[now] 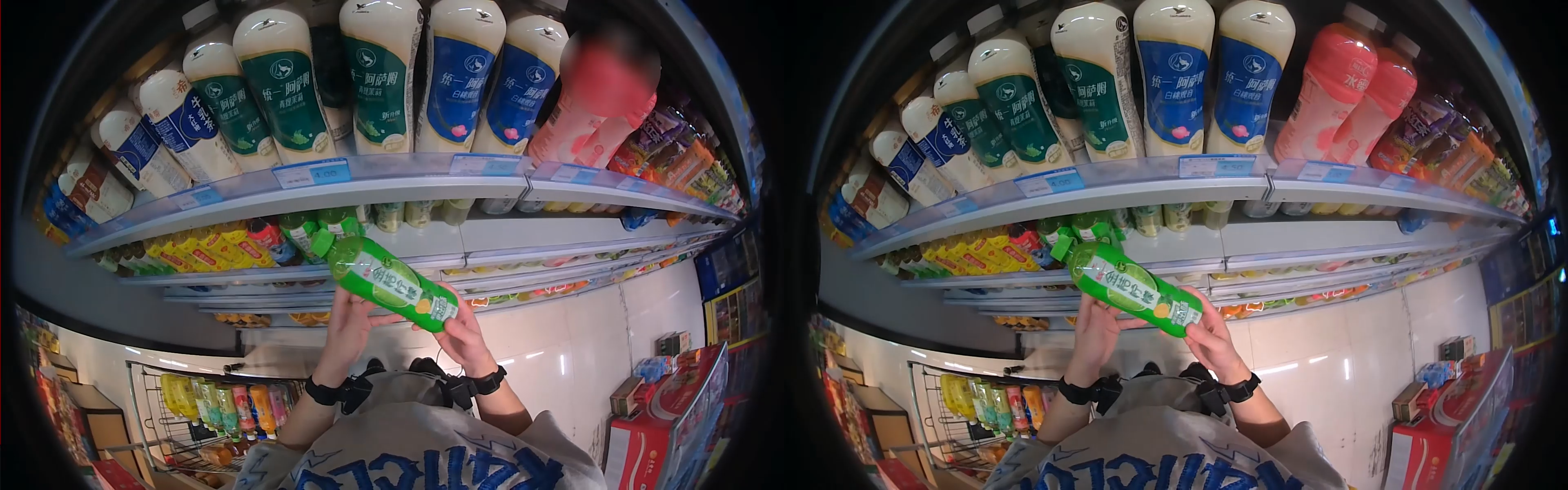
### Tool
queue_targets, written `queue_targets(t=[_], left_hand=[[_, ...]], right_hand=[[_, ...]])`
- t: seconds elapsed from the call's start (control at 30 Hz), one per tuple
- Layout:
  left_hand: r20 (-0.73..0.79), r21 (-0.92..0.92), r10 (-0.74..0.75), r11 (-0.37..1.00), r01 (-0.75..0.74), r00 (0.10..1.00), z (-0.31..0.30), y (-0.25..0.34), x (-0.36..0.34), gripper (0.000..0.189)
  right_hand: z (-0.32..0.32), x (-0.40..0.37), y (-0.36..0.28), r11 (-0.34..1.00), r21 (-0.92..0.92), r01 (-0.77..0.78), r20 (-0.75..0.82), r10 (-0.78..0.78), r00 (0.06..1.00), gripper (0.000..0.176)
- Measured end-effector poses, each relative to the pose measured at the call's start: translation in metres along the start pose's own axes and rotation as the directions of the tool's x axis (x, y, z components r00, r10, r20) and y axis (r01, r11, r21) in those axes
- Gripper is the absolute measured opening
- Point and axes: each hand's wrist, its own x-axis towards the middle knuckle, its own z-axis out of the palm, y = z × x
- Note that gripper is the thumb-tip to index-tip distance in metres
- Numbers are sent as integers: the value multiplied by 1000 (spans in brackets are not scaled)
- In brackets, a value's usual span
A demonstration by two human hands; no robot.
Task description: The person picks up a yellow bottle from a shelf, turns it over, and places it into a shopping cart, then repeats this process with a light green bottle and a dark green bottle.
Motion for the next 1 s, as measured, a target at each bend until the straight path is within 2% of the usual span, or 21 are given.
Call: queue_targets(t=[0.03, 0.1, 0.23, 0.27, 0.3, 0.43, 0.5, 0.53, 0.6, 0.63, 0.7, 0.83, 0.93, 1.0], left_hand=[[1, 1, 0, 1000, 0, 1000, -2, -3, -1, 44], [-52, -20, -27, 999, 26, 998, -7, -10, -4, 48], [-88, -75, -36, 997, 29, 995, -9, -6, -6, 49], [-69, -100, -31, 995, 24, 997, -11, -6, -6, 49], [-49, -124, -23, 992, 17, 999, -13, -6, -6, 49], [-27, -128, 35, 991, -39, 999, -32, -20, -12, 41], [57, 103, 162, 981, -167, 985, -45, -25, -14, 40], [54, 104, 163, 980, -168, 985, -44, -22, -14, 40], [-68, 49, 12, 999, -9, 998, -35, -9, -11, 41], [-70, 47, 12, 999, -9, 998, -26, -2, -9, 41], [-42, -145, -11, 989, 5, 999, -11, 8, -6, 43], [-45, -146, -57, 988, 50, 997, -22, -3, -9, 44], [-56, -177, -47, 984, 36, 997, -21, -5, -10, 46], [-80, -144, -35, 989, 23, 996, -20, -4, -11, 47]], right_hand=[[2, 0, 0, 1000, 1, 1, 1, -1, 1000, 68], [5, 1, -1, 955, -291, 48, 13, -46, 999, 74], [11, 4, -6, 948, -317, 27, 39, -15, 999, 75], [-2, 5, -3, 987, -66, -144, 107, 151, 983, 75], [-10, 7, -1, 929, 173, -327, 216, 288, 933, 76], [-18, 6, 8, 901, 195, -388, 215, 346, 913, 80], [-6, 4, 6, 975, 79, -206, 142, 193, 971, 81], [2, 2, 2, 975, 79, -208, 143, 196, 970, 81], [13, 1, -4, 994, -49, -94, 98, 98, 990, 83], [13, 0, -5, 994, -49, -95, 98, 100, 990, 83], [12, 1, -5, 982, -168, -82, 112, 101, 989, 82], [19, 1, 0, 972, -234, 8, 41, 2, 999, 81], [21, 0, -3, 983, -184, 12, 54, -2, 999, 71], [4, 4, 4, 964, 140, -228, 178, 202, 963, 68]])
